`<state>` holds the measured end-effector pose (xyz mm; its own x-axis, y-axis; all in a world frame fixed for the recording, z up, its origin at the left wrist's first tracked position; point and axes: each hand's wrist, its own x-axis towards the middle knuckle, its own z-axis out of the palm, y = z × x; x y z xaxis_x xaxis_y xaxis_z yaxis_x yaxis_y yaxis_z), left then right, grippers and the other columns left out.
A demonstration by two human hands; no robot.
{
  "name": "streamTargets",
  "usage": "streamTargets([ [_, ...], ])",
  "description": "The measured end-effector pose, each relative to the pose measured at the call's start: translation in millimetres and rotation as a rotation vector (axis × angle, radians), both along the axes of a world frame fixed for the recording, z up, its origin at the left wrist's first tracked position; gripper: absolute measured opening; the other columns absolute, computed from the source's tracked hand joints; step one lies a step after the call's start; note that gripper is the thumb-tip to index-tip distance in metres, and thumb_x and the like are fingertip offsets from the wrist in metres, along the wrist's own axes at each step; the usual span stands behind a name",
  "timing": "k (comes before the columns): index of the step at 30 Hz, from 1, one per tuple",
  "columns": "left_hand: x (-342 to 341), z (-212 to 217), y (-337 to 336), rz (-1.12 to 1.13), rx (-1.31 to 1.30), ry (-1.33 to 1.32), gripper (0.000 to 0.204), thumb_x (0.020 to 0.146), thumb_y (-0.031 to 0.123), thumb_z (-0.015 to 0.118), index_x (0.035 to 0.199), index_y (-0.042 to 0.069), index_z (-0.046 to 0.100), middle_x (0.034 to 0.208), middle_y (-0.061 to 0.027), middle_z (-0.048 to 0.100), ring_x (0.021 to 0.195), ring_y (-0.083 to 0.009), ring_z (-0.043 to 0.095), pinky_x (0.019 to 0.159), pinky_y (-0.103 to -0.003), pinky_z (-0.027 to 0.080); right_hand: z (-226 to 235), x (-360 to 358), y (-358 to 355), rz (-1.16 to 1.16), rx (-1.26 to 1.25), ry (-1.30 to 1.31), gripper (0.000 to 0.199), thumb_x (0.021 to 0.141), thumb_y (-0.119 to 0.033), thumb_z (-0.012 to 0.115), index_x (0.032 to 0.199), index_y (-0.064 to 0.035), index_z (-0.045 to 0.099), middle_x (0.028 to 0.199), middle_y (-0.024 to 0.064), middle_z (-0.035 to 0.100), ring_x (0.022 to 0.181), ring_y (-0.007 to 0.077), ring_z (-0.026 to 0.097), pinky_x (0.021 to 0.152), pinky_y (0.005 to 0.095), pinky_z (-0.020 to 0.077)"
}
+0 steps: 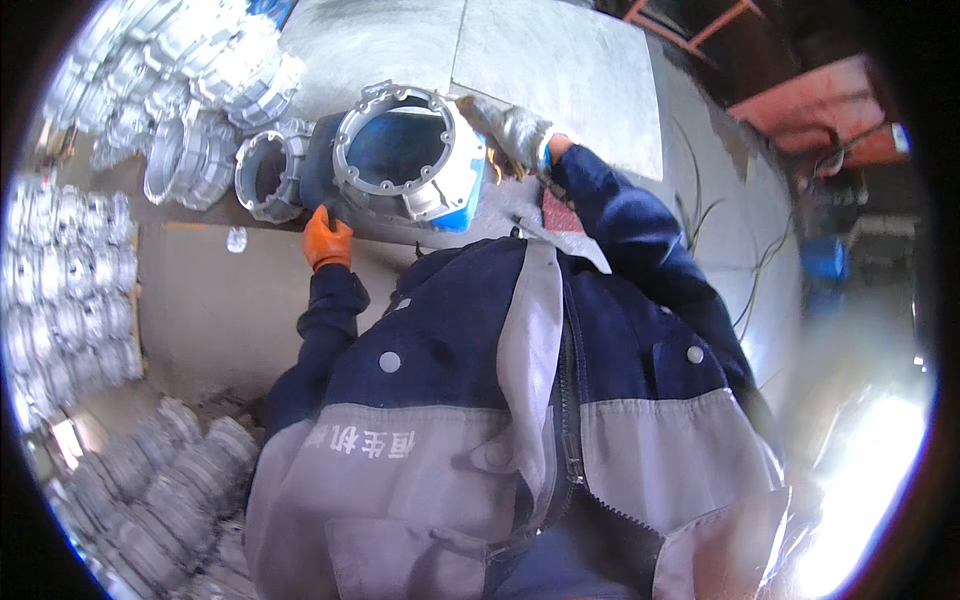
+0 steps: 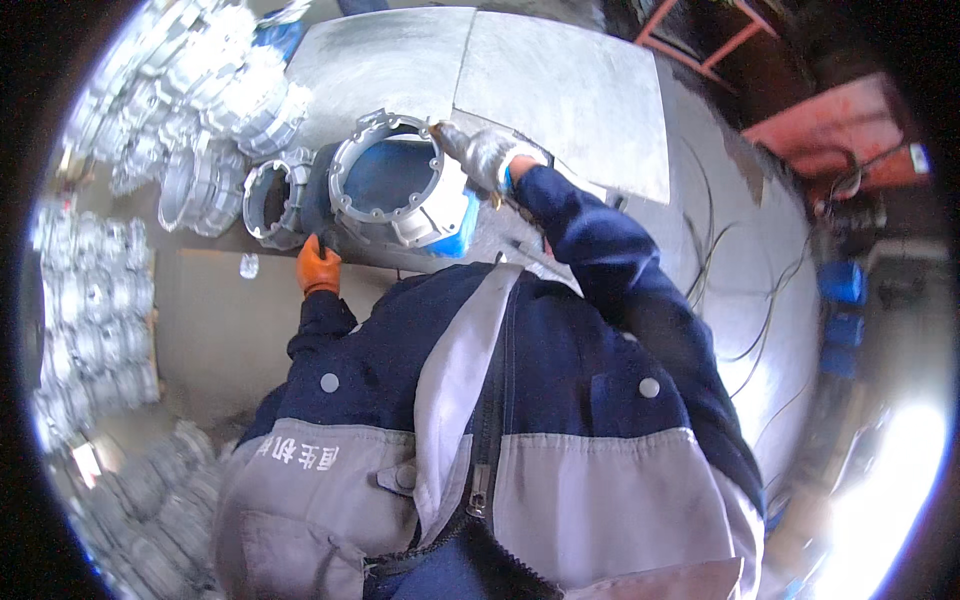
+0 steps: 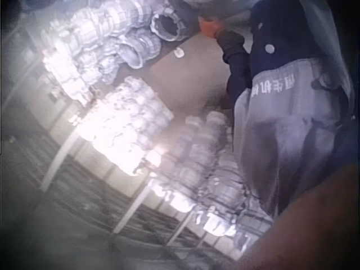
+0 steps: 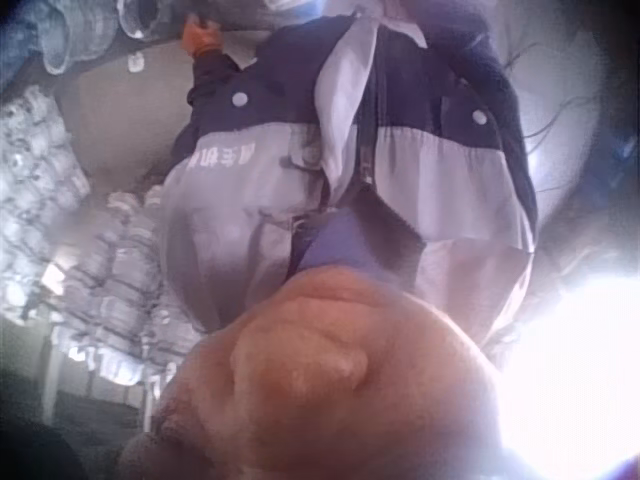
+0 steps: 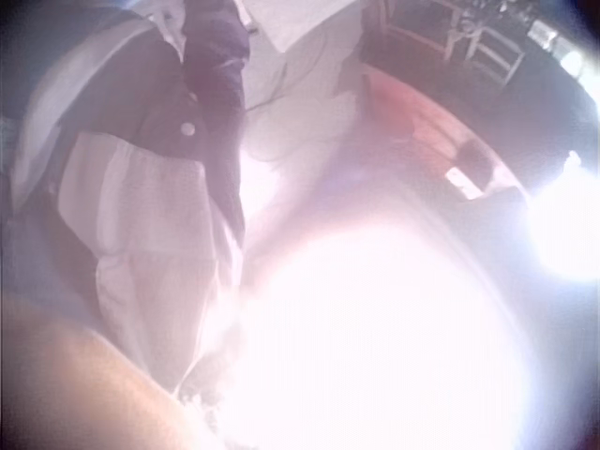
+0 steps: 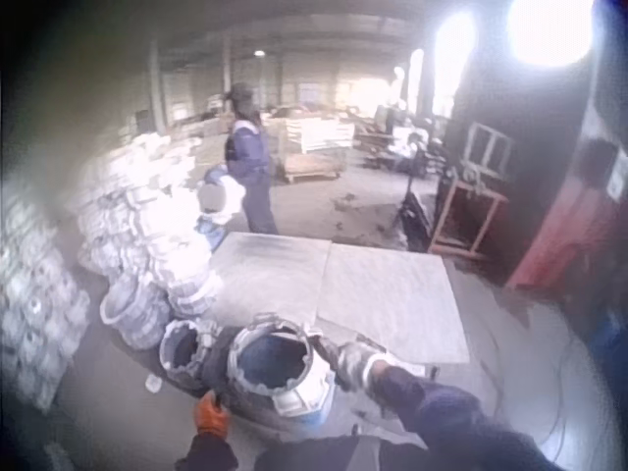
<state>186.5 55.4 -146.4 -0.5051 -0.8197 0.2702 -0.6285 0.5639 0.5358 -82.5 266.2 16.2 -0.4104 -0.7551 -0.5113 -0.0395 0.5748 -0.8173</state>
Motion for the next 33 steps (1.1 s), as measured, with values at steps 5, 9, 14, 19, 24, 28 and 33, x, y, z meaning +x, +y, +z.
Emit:
streamTargets([
  [5,-34,25,-2,-0.163,-0.080,0.203,0.029,0.071,0.016,0.058,0.097,0.004,0.062,0.087,-0.0194,0.063,0.086,-0.0375,0.059,0.075,-0.039,0.047,22,-17,43,-0.167,-0.020,-0.010,0.047,0.090,-0.047,0.049,0.095,-0.0019,0.061,0.070,0.0063,0.060,0.053,0.0133,0.056,0.046,0.0268,0.0451],
  [9,-75,36,3,-0.309,-0.013,0.154,0.029,0.072,0.012,0.057,0.099,0.004,0.061,0.091,-0.0198,0.063,0.089,-0.0366,0.060,0.077,-0.039,0.047,40,-16,137,-0.389,0.038,-0.131,0.047,0.090,-0.048,0.049,0.098,-0.0021,0.060,0.072,0.0073,0.061,0.054,0.0136,0.056,0.046,0.0265,0.0455],
  [14,-124,40,19,-0.434,-0.006,0.101,0.030,0.074,0.015,0.061,0.102,0.004,0.060,0.093,-0.0187,0.064,0.088,-0.0349,0.061,0.077,-0.037,0.048,10,18,223,-0.477,-0.115,-0.449,0.053,0.090,-0.050,0.047,0.111,-0.0019,0.055,0.083,0.0091,0.062,0.061,0.0136,0.059,0.051,0.0247,0.0485],
  [19,-160,30,37,-0.586,0.308,0.021,0.032,0.083,0.024,0.066,0.104,0.001,0.059,0.094,-0.0126,0.065,0.086,-0.0200,0.063,0.077,-0.029,0.048,-84,43,260,-0.589,0.002,-0.423,0.053,0.093,-0.053,0.035,0.105,-0.0090,0.060,0.078,0.0055,0.061,0.061,0.0139,0.055,0.059,0.0293,0.0469],
  [24,-162,16,35,-0.634,0.260,0.001,0.031,0.083,0.022,0.065,0.104,0.000,0.059,0.097,-0.0137,0.065,0.088,-0.0205,0.063,0.079,-0.029,0.048,-195,19,209,-0.536,-0.040,-0.170,0.056,0.089,-0.058,0.042,0.097,-0.0054,0.060,0.080,0.0064,0.060,0.063,0.0138,0.056,0.056,0.0284,0.0467],
  [28,-172,11,17,-0.636,0.218,-0.070,0.031,0.083,0.023,0.064,0.104,0.001,0.060,0.098,-0.0147,0.065,0.093,-0.0250,0.062,0.082,-0.031,0.047,-263,-37,89,-0.770,0.081,0.474,0.057,0.087,-0.060,0.045,0.090,-0.0041,0.060,0.079,0.0076,0.060,0.063,0.0140,0.057,0.054,0.0263,0.0465],
  [33,-186,12,10,-0.640,0.143,-0.218,0.039,0.082,0.034,0.062,0.104,0.002,0.061,0.099,-0.0157,0.065,0.094,-0.0294,0.061,0.083,-0.034,0.045,-242,2,155,-0.843,-0.183,-0.225,0.058,0.086,-0.059,0.046,0.096,-0.0032,0.058,0.083,0.0083,0.060,0.067,0.0151,0.058,0.059,0.0268,0.0482],
])
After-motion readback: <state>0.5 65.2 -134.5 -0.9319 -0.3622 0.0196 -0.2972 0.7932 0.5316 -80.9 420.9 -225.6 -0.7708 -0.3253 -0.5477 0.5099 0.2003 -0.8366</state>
